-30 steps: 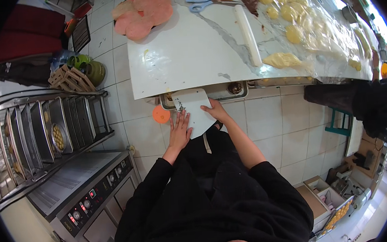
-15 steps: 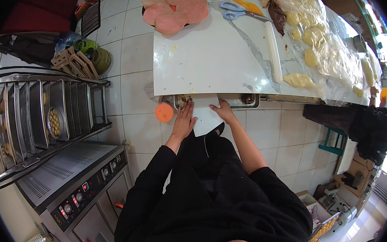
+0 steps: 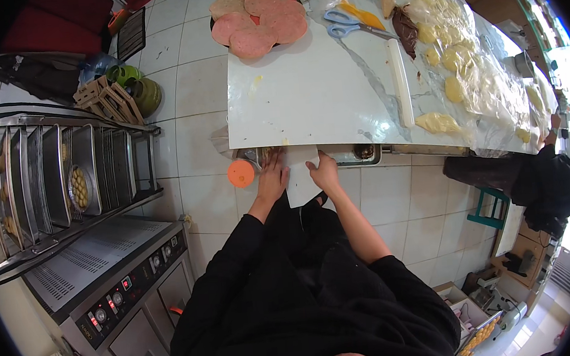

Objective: The person prepares bread rolls by hand, shaping dough pieces with fillings on a workspace before placing them onto a baking tray. They then retrieve a bowl of grated cheese from a counter and gather additional ingredients from an under-counter storage cabinet.

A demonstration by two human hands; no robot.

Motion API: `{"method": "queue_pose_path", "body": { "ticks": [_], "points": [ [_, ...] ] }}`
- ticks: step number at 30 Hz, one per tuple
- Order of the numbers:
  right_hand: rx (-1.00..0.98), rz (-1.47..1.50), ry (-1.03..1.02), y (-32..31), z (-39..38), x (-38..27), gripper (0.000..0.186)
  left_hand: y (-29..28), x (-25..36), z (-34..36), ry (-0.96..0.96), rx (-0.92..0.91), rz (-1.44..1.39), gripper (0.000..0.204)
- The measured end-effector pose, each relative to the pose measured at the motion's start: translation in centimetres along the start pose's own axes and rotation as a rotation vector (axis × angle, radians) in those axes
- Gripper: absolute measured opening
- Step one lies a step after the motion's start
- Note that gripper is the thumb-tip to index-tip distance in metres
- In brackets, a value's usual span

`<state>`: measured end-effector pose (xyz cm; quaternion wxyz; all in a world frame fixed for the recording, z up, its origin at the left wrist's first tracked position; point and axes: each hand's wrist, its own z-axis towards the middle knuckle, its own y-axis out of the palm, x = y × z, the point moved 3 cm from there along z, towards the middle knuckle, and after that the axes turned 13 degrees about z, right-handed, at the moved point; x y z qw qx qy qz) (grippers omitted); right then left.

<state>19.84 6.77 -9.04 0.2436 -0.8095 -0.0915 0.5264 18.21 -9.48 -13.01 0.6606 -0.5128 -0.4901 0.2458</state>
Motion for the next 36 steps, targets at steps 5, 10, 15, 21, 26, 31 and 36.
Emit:
{"method": "queue_pose_path", "body": {
  "ticks": [5, 10, 15, 21, 26, 31, 36],
  "points": [
    [-0.016, -0.032, 0.031, 0.0, -1.2, -1.7, 0.032, 0.8, -0.3, -0.1, -0.07, -0.036, 0.133, 0.048],
    [-0.007, -0.02, -0.009, -0.2, -1.9, -2.0, 0.03, 0.4, 0.6, 0.5, -0.029, -0.024, 0.178, 0.051],
    [0.052, 0.004, -0.001, -0.4, -2.9, -2.7, 0.03, -0.2, 0.9, 0.4, -0.075, 0.044, 0.222, 0.051],
    [0.035, 0.074, -0.016, -1.2, -4.1, -2.6, 0.025, -0.1, 0.5, -0.7, -0.107, 0.023, 0.275, 0.053],
    [0.021, 0.108, -0.047, -3.2, -5.6, -2.5, 0.026, -1.2, 1.4, -0.2, -0.077, 0.055, 0.203, 0.04],
    [-0.047, 0.16, -0.194, -8.8, -7.9, -3.7, 0.028, -2.5, -1.6, -1.5, -0.232, 0.007, 0.16, 0.025],
    [0.153, 0.698, -0.062, -18.9, -8.3, -1.5, 0.022, -5.2, -5.0, -4.3, -0.339, -0.01, 0.084, 0.025]
  ]
}}
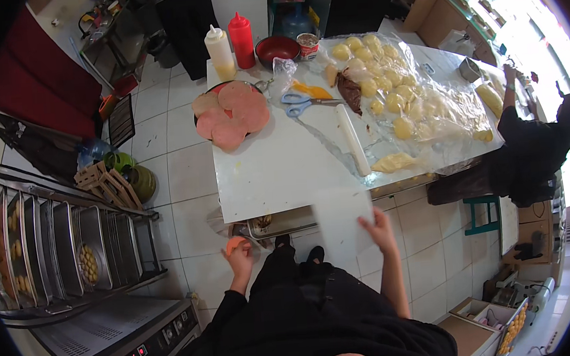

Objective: The person prepares bread rolls by hand, shaping dough pieces with fillings on a workspace before placing them onto a baking tray. They then retrieve a bowl of grated cheese from a counter and gather additional ingredients from an under-counter storage cabinet.

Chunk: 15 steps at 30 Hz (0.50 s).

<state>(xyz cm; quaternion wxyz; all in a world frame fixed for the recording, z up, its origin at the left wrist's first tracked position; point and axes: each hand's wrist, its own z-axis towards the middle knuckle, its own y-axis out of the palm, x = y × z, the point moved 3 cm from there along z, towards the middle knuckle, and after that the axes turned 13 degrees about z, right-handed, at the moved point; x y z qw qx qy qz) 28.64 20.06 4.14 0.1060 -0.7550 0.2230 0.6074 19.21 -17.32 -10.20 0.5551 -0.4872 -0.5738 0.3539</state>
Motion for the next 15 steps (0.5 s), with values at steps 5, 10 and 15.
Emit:
{"method": "queue_pose_path", "body": {
  "ticks": [5, 10, 15],
  "points": [
    [0.353, 0.357, -0.155, -1.5, 4.3, -3.7, 0.027, -0.6, -4.3, 1.3, -0.248, -0.07, -0.05, 0.017],
    [0.377, 0.535, 0.0, 2.4, 9.1, -2.1, 0.028, -1.7, -5.6, 5.0, -0.553, 0.442, -0.243, 0.025],
    [0.165, 0.42, 0.086, 5.6, 11.2, -1.1, 0.026, -2.2, -5.9, 9.0, -0.444, 0.124, -0.318, 0.022]
  ]
}}
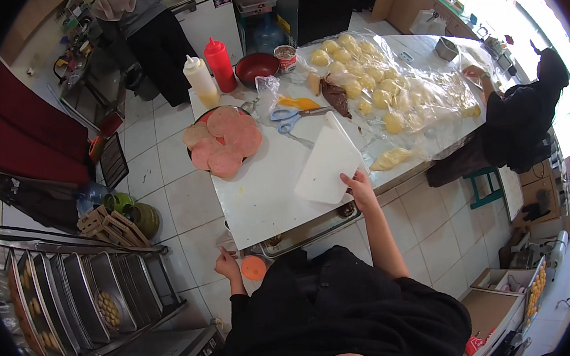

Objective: The person prepares bread rolls by hand, shaping dough pieces with fillings on a workspace before placing them onto a baking tray. They then retrieve a bowl of grated cheese from a counter and gather additional ingredients from an under-counter storage cabinet.

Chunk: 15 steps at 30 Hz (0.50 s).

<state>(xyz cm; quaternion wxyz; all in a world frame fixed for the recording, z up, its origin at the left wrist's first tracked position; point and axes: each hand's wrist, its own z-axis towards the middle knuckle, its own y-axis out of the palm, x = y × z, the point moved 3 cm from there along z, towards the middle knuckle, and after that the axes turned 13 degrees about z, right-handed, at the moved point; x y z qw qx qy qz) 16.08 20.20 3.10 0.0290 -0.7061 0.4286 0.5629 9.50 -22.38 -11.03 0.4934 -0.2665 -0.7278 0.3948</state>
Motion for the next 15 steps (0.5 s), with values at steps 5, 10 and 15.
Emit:
{"method": "queue_pose_path", "body": {
  "ticks": [5, 10, 15],
  "points": [
    [-0.058, -0.099, 0.035, -0.3, 1.9, 2.7, 0.025, 0.6, -1.7, 0.9, 0.095, 0.231, -0.198, 0.023],
    [0.12, -0.74, -0.276, -0.5, 2.7, -0.1, 0.039, 0.1, -3.7, 1.9, -0.251, 0.022, -0.504, 0.024],
    [0.094, -0.986, -0.628, 1.8, 3.8, -3.5, 0.03, -1.3, -1.3, 1.4, -0.237, 0.385, -0.639, 0.043]
  ]
}}
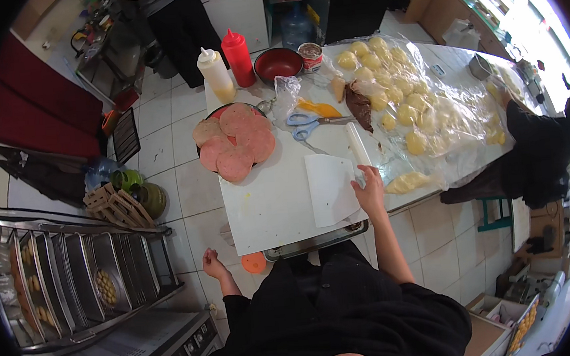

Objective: The person prepares bread rolls by hand, shaping dough pieces with fillings on a workspace before placing them onto a baking tray. They then retrieve a bowl of grated cheese from a counter and gather additional ingredients from an under-counter storage cabinet.

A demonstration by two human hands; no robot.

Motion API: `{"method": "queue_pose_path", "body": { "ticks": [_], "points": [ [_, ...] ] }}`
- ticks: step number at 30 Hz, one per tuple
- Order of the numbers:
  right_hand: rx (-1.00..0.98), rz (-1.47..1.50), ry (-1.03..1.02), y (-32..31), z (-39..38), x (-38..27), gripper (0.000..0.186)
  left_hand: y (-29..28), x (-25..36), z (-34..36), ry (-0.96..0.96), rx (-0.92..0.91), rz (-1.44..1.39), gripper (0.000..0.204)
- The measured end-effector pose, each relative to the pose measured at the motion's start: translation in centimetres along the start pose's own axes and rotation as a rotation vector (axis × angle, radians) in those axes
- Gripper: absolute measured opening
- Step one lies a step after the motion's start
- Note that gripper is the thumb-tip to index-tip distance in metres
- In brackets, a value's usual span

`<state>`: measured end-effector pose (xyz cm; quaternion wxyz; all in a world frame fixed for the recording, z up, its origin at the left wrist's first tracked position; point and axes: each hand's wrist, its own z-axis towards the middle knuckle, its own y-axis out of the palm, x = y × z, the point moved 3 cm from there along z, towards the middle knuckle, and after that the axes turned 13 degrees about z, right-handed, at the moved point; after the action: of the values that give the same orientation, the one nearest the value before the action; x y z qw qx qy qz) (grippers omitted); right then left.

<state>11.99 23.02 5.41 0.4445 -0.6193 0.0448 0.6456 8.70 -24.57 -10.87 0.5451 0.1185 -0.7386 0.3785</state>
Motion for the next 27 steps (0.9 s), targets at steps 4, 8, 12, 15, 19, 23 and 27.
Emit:
{"method": "queue_pose_path", "body": {
  "ticks": [4, 8, 12, 15, 19, 23, 27],
  "points": [
    [-0.136, 0.085, -0.11, 0.6, 6.3, -0.9, 0.016, -0.3, 2.1, -1.7, -0.102, -0.101, -0.034, 0.059],
    [-0.077, 0.355, -0.088, 4.9, 16.1, -1.7, 0.023, -0.1, 4.4, -4.6, -0.057, -0.022, -0.189, 0.058],
    [-0.208, 0.147, 0.047, 13.3, 26.6, -1.5, 0.047, -1.9, 4.4, -7.3, -0.08, 0.048, -0.173, 0.055],
    [-0.206, -0.098, 0.26, 16.5, 31.8, 0.2, 0.059, -1.3, 6.0, -9.1, -0.182, 0.055, -0.153, 0.05],
    [-0.141, -0.011, 0.192, 19.3, 30.9, -0.5, 0.045, -6.8, 6.6, -11.2, -0.319, 0.24, -0.118, 0.043],
    [-0.004, 0.01, 0.004, 18.3, 29.1, -2.6, 0.035, -9.5, 6.5, -10.8, -0.25, 0.298, -0.175, 0.04],
    [0.261, 0.117, -0.254, 12.9, 27.5, -6.0, 0.028, -8.1, 10.0, -8.9, 0.043, 0.224, -0.091, 0.036]
  ]
}}
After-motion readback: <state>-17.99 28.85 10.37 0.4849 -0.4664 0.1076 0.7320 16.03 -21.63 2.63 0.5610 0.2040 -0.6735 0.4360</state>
